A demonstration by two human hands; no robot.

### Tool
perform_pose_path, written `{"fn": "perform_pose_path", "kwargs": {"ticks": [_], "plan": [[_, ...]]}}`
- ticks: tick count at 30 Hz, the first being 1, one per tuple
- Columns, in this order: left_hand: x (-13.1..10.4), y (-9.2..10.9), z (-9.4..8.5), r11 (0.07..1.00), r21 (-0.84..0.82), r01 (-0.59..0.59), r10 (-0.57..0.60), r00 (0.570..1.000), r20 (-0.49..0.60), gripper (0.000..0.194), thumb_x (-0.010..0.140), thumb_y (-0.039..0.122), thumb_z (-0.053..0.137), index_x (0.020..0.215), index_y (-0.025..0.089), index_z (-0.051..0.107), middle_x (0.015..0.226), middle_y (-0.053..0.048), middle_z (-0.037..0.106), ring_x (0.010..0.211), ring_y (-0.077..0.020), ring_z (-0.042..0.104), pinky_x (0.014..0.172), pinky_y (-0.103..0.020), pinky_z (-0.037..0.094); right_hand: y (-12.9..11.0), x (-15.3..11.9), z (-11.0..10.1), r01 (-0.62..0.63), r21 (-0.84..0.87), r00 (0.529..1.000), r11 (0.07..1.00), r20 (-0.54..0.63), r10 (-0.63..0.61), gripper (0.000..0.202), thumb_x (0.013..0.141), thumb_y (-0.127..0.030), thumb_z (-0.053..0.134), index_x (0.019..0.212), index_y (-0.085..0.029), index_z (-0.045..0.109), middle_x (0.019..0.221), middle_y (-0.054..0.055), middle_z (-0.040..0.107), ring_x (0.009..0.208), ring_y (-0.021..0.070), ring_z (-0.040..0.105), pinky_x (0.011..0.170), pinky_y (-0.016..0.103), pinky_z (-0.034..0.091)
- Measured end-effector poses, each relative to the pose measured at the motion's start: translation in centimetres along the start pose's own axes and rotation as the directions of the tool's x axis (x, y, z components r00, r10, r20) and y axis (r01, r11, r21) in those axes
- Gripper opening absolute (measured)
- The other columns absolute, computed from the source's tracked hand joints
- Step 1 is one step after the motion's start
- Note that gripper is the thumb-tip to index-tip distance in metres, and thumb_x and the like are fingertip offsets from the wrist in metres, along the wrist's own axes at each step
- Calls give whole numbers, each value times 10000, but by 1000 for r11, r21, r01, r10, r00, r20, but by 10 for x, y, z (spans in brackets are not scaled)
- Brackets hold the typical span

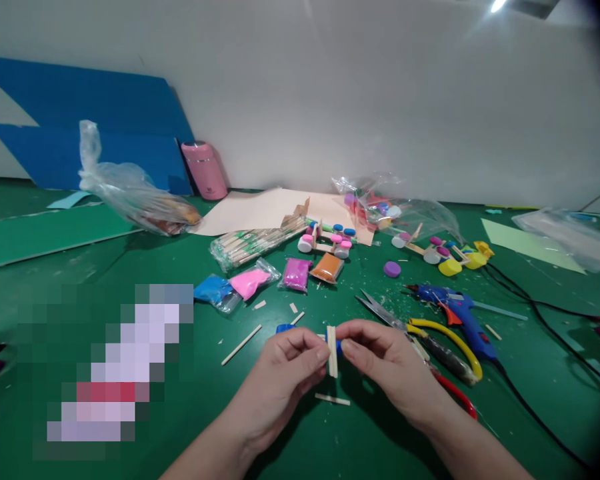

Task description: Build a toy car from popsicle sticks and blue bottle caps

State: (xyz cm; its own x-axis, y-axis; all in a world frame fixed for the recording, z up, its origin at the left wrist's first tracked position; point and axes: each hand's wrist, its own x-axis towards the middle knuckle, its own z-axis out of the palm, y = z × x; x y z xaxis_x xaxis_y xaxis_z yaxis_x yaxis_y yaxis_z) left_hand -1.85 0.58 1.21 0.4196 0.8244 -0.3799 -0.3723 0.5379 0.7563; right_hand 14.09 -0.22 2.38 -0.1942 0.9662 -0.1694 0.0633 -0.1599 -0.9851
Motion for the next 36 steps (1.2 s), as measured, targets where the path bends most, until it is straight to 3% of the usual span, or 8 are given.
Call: {"fn": "perform_pose_path", "kwargs": {"ticks": [7, 18, 21, 23, 26, 29, 36], "plan": [[1, 0, 1, 1000, -20, 16, -14, 995, 99, 167, 678, 246, 676, 623, 111, 595, 519, 28, 483, 463, -39, 342, 428, -173, 189, 4, -1, 6, -61, 262, 993, 963, 111, 32, 205, 729, -312, 645, 902, -203, 671, 718, -18, 577, 623, 80, 483, 601, 188, 404], [2, -1, 2, 1000, 21, 14, -16, 997, 82, 145, 706, 254, 636, 659, 117, 638, 568, 10, 521, 480, -42, 363, 444, -172, 219, 9, 0, 8, -120, 405, 989, 906, 128, 74, 170, 714, -282, 669, 836, -170, 635, 679, -15, 571, 635, 87, 527, 611, 195, 402], [0, 0, 4, 986, 158, -60, 57, 998, 23, 116, 712, 249, 608, 681, 144, 647, 609, 1, 547, 531, -71, 425, 487, -185, 292, 12, 0, 7, -112, 404, 993, 908, 75, 90, 178, 701, -286, 680, 837, -179, 639, 711, -11, 585, 648, 91, 531, 620, 201, 405], [-1, 0, 6, 918, 354, -182, 187, 982, 20, 91, 702, 224, 598, 729, 157, 654, 668, -11, 557, 584, -99, 461, 530, -209, 342, 14, 0, 6, -91, 417, 996, 905, 29, 87, 184, 688, -293, 689, 832, -189, 645, 743, -9, 593, 662, 99, 542, 630, 212, 415], [-4, -3, 8, 700, 621, -353, 384, 919, 90, 136, 686, 195, 594, 803, 158, 652, 695, -22, 536, 594, -120, 466, 527, -227, 365, 16, -1, 7, -43, 453, 999, 891, 1, 48, 177, 683, -288, 693, 833, -202, 652, 773, -4, 607, 716, 118, 568, 673, 229, 430], [-5, -4, 8, 520, 747, -414, 478, 866, 147, 144, 694, 197, 588, 817, 150, 645, 665, -24, 521, 567, -124, 459, 496, -227, 360, 17, -2, 8, 3, 454, 1000, 891, -24, 8, 159, 686, -269, 695, 831, -214, 663, 764, -13, 599, 712, 99, 557, 663, 197, 430], [-4, -5, 8, 387, 805, -449, 539, 819, 198, 116, 742, 187, 539, 760, 153, 648, 630, -36, 538, 548, -127, 478, 492, -228, 370, 21, -2, 9, 33, 367, 998, 930, -54, -14, 154, 690, -296, 687, 836, -252, 663, 752, -21, 580, 686, 96, 516, 631, 183, 427]]}}
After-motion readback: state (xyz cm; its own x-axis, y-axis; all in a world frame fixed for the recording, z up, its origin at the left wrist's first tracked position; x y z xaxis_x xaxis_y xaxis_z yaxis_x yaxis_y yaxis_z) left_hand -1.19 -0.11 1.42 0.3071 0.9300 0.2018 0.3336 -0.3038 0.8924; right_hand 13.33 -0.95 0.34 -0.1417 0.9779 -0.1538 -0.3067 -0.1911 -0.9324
